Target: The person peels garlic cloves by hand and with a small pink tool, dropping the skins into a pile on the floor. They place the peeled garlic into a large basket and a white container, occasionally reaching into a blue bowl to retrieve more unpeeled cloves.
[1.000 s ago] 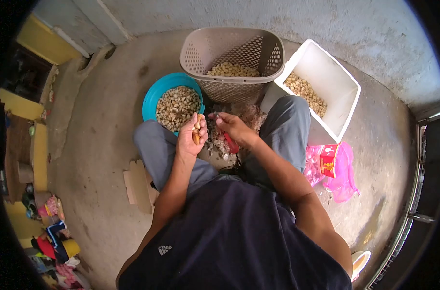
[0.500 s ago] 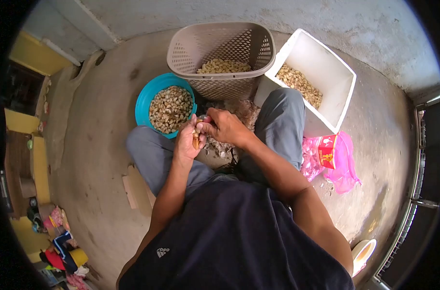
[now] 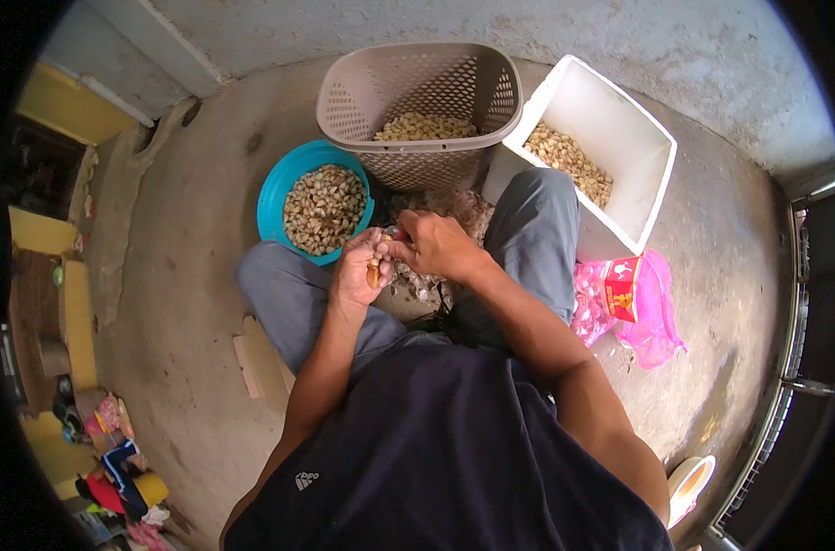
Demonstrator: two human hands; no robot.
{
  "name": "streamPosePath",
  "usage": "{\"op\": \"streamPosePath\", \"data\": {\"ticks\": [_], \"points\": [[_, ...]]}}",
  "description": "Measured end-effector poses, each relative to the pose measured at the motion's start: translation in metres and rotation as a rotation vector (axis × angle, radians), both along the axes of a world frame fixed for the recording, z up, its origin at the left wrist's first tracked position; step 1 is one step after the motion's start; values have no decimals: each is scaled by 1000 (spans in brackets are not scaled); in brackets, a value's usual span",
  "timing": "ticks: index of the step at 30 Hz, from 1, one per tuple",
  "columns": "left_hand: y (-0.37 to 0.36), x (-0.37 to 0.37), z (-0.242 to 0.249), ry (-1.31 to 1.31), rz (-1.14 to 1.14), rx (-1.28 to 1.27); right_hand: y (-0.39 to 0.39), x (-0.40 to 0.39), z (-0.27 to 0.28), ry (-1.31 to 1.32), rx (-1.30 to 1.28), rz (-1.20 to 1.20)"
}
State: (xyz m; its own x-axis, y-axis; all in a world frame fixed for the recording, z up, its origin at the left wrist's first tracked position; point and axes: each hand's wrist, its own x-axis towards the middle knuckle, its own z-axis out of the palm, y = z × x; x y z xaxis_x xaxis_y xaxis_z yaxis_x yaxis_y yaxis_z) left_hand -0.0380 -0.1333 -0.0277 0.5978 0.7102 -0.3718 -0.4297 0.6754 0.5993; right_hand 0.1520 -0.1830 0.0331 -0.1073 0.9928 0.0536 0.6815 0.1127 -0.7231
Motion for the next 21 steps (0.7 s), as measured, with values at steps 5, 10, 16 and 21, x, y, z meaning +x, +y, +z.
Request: {"op": "streamPosePath", "data": {"ticks": [5,10,16,21], "points": [[-2,0,1,4,4,-11,-1,2,-1,1,-6,20],[-4,-3,2,-18,-23,-52,-1,2,-7,-58,37,73],[-4,-6,3,-145,-78,-128,3,2,-3,-25,-16,159],[-3,-10,-7,-177,-99,-161,5,0,-2,-83,7,212]]}}
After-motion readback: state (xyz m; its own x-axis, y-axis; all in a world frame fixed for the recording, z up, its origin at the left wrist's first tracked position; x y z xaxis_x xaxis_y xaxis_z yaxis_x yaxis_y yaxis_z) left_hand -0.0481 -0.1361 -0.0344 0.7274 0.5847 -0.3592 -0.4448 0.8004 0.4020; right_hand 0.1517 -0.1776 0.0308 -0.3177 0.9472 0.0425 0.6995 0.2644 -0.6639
